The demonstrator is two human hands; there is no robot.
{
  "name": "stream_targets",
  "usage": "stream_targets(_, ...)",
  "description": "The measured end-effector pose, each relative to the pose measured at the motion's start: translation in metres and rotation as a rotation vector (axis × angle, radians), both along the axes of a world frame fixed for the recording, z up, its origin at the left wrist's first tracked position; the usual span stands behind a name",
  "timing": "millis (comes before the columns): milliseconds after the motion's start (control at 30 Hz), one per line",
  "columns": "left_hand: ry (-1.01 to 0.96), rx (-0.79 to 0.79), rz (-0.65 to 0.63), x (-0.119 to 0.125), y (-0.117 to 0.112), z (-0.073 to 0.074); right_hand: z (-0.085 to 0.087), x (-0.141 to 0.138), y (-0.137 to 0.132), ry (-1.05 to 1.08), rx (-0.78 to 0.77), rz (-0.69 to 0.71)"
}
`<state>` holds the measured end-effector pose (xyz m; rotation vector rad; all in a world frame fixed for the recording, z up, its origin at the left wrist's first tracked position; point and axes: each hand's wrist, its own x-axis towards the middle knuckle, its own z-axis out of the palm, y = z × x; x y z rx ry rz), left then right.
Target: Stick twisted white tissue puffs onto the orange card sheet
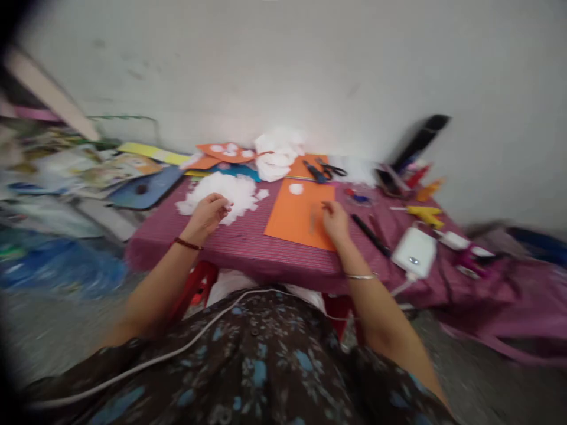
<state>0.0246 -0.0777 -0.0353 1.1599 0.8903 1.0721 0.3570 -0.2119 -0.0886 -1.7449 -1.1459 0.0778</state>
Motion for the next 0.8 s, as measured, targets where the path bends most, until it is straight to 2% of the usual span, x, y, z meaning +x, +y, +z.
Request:
stream_targets(67, -0.014, 0.046, -0.121, 0.04, -0.011, 0.003, 0.015, -0.022, -0.005, 0.176, 0.047, 0.084)
stream_targets(133, -0.006, 0.092, -0.217, 0.081, -0.02, 0.003, 0.024, -0.04, -0.006, 0.338, -0.002, 0.284)
stream_targets(200, 0.021, 0.115, -0.319, 0.115, -0.028, 0.001, 0.028, -0.051, -0.004, 0.441, -0.044, 0.407)
stream_targets(300, 0.079, 0.108, -0.469, 0.145, -0.033, -0.004, 0.028, -0.055, -0.004, 0.536, -0.073, 0.389)
stream_targets(433, 0.067, 0.045, -0.546, 0.151, -0.028, -0.007, 0.027, -0.048, 0.0, 0.611, -0.069, 0.353)
stream_targets(600, 0.031, -0.007, -0.63, 0.15, -0.014, 0.007, 0.031, -0.053, 0.011, 0.654, -0.005, 0.287)
stream_targets(700, 0.048, 0.001, -0.633, 0.155, 0.0, 0.014, 0.033, -0.056, 0.018, 0.652, 0.004, 0.257)
stream_targets(800, 0.054, 0.031, -0.63, 0.163, 0.015, 0.014, 0.033, -0.048, 0.026, 0.636, -0.007, 0.218)
